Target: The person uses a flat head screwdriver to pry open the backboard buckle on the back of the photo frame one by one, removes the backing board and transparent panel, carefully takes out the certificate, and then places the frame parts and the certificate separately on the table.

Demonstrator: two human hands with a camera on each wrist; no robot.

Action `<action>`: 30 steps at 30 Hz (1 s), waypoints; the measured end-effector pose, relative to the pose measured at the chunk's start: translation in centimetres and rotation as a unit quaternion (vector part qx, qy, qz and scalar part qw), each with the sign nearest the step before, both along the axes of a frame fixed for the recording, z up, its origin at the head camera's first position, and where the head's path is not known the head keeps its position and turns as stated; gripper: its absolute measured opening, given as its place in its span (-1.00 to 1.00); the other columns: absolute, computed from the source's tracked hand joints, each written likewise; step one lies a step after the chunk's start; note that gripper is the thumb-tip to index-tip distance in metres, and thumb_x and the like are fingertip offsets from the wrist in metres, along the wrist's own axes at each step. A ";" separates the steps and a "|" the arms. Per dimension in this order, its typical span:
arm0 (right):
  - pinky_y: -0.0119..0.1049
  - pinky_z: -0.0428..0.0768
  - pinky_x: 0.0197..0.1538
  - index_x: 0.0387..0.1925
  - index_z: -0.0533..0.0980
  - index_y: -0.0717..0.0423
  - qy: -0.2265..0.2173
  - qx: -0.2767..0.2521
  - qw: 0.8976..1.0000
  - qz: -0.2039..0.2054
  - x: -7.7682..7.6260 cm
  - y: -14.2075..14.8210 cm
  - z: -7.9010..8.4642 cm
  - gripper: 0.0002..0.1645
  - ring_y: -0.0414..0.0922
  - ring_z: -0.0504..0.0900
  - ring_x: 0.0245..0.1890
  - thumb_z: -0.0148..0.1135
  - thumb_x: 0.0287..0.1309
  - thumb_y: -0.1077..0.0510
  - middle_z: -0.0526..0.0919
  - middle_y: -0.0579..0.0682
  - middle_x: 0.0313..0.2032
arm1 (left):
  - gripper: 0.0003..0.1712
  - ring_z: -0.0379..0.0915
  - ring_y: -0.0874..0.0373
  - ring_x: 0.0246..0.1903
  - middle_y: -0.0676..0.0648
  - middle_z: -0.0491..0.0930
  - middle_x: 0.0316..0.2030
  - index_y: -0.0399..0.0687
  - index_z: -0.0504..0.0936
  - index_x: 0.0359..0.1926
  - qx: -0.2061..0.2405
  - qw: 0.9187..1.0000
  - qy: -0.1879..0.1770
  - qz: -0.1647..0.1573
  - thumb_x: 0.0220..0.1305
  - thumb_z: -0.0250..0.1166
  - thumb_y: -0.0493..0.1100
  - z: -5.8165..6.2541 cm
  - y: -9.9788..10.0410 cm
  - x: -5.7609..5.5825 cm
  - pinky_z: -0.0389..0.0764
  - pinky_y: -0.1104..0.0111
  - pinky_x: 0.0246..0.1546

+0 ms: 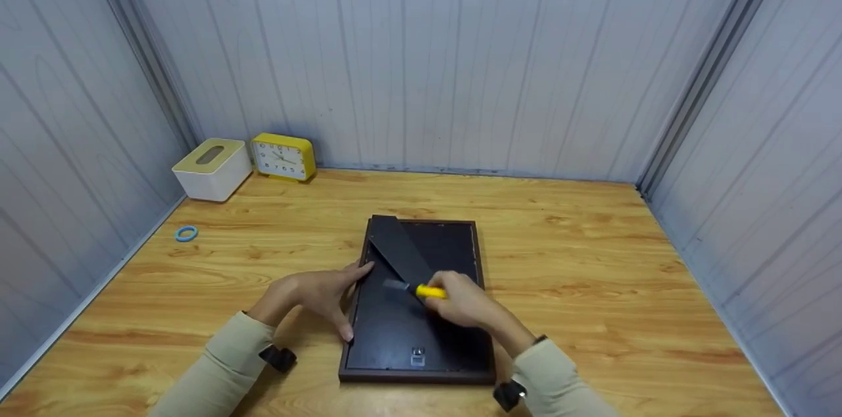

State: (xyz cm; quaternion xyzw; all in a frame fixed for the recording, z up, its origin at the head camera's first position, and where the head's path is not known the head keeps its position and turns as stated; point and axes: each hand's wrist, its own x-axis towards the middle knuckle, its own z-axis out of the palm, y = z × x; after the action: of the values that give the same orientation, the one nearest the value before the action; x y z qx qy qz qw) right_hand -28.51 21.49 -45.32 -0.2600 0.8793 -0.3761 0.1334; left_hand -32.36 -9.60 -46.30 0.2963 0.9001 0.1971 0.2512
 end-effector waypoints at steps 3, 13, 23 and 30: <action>-0.15 0.48 -0.09 0.15 0.52 0.27 0.006 0.004 0.999 -0.034 0.2 2.3 -0.7 -0.43 -0.03 0.49 -0.14 0.35 0.28 -0.03 0.59 0.12 -0.04 | 0.46 -0.29 -0.04 0.53 -0.21 -0.28 0.57 0.02 -0.23 0.62 0.032 0.999 -0.020 0.016 -0.04 0.55 0.28 0.3 -0.5 -0.6 -0.02 0.06 0.46; -0.34 0.44 -0.27 0.40 0.38 0.18 0.005 0.016 1.000 0.006 0.5 5.6 -2.1 -0.12 -0.19 0.38 -0.44 0.43 0.17 -0.15 0.53 0.20 0.21 | -0.07 -0.37 -0.08 0.54 0.00 -0.40 0.59 0.22 -0.09 0.60 -0.011 0.997 0.046 0.059 0.40 0.09 0.33 0.4 1.0 -3.7 0.01 -0.03 0.45; 0.13 0.41 0.21 0.44 0.28 0.26 -0.020 0.057 0.998 0.011 1.7 7.8 -2.4 0.25 0.13 0.38 0.23 0.67 -0.23 -0.13 0.39 0.32 0.33 | -0.47 -0.29 -0.14 0.53 -0.09 -0.07 0.57 0.05 0.39 0.44 0.010 0.994 0.077 0.079 0.57 0.00 0.08 0.1 1.4 -4.3 -0.04 -0.01 0.46; -0.14 0.52 -0.07 0.53 0.18 0.07 -0.103 0.042 0.994 0.001 1.1 8.9 -1.8 0.28 0.16 0.36 0.15 0.68 -0.22 -0.01 0.19 0.38 0.43 | -0.53 -0.12 -0.06 0.51 -0.11 0.12 0.50 -0.10 0.52 0.33 0.005 0.996 0.077 0.035 0.60 -0.03 0.00 0.2 1.2 -5.8 0.05 0.14 0.45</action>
State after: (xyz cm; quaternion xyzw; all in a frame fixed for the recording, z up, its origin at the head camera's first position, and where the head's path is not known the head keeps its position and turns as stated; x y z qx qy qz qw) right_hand -27.42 30.35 -47.13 -0.2145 0.8758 -0.3636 0.2342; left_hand -38.20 -8.38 -46.07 0.2803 0.9256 0.1871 0.1723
